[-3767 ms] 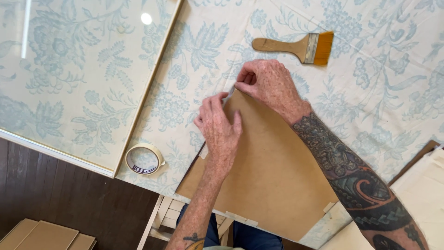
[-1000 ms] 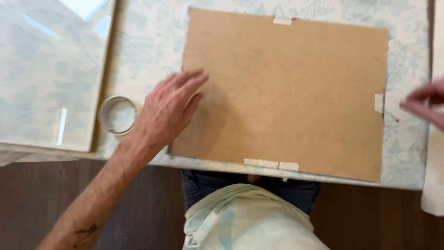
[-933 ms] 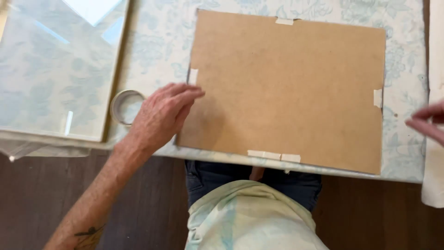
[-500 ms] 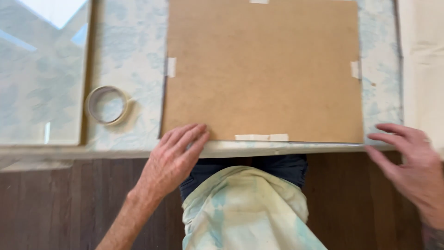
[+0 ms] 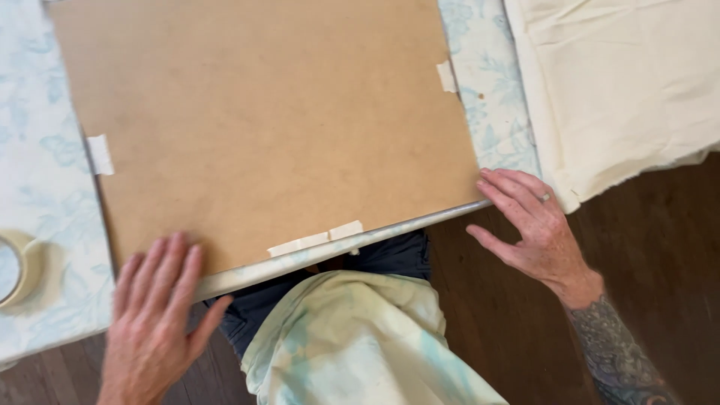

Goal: Applying and folding masking tape along the edges of a board to secure it, likely as part of a framing or finishing process.

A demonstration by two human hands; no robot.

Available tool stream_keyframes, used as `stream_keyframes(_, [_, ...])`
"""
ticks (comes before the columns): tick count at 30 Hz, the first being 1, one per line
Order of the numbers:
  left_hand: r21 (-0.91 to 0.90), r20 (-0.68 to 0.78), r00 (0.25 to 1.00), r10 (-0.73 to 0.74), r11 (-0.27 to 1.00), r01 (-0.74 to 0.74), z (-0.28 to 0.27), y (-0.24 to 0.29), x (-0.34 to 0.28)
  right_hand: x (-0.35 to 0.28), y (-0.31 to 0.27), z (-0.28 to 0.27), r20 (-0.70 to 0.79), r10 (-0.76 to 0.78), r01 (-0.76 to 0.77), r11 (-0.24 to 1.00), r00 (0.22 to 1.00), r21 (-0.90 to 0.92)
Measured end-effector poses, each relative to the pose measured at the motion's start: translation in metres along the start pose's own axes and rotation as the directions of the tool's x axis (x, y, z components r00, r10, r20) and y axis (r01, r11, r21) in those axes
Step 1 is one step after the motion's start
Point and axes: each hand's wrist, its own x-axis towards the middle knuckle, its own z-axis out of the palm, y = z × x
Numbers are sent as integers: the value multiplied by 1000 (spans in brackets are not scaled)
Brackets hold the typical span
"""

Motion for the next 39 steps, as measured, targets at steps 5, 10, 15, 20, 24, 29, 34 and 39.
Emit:
stream_keyframes(5, [76, -281, 959, -21, 996, 44, -8, -15, -27, -27, 17, 8, -151, 49, -49, 999, 987, 2])
stream_keyframes(10, [60, -199, 978, -69, 995, 83, -4, -7, -22, -15, 2, 15, -189, -43, 50, 998, 981, 30])
stream_keyframes(15, [108, -139, 988, 69, 993, -54, 2, 12, 26, -7, 7, 19, -216, -61, 67, 997, 975, 21])
stream_keyframes(20, [93, -28, 998, -52, 994, 54, 1, -5, 7, -1, 7, 12, -229, -94, 104, 994, 969, 32])
stream_keyframes(24, [115, -51, 995, -89, 989, 94, -1, -11, -1, 4, 5, 11, -239, -130, 135, 991, 962, 4])
stream_keyframes(29, [3, 61, 991, -117, 993, 117, 6, -16, -8, -2, 3, 19, -246, -111, 121, 992, 963, 26])
stream_keyframes(34, [16, -12, 992, -126, 992, 126, -11, -9, 4, -4, 2, 22, -205, -39, 41, 999, 978, 6])
stream_keyframes(39, [41, -68, 995, -79, 996, 82, -6, -11, 7, -3, 6, 16, -217, -14, 17, 1000, 976, 14])
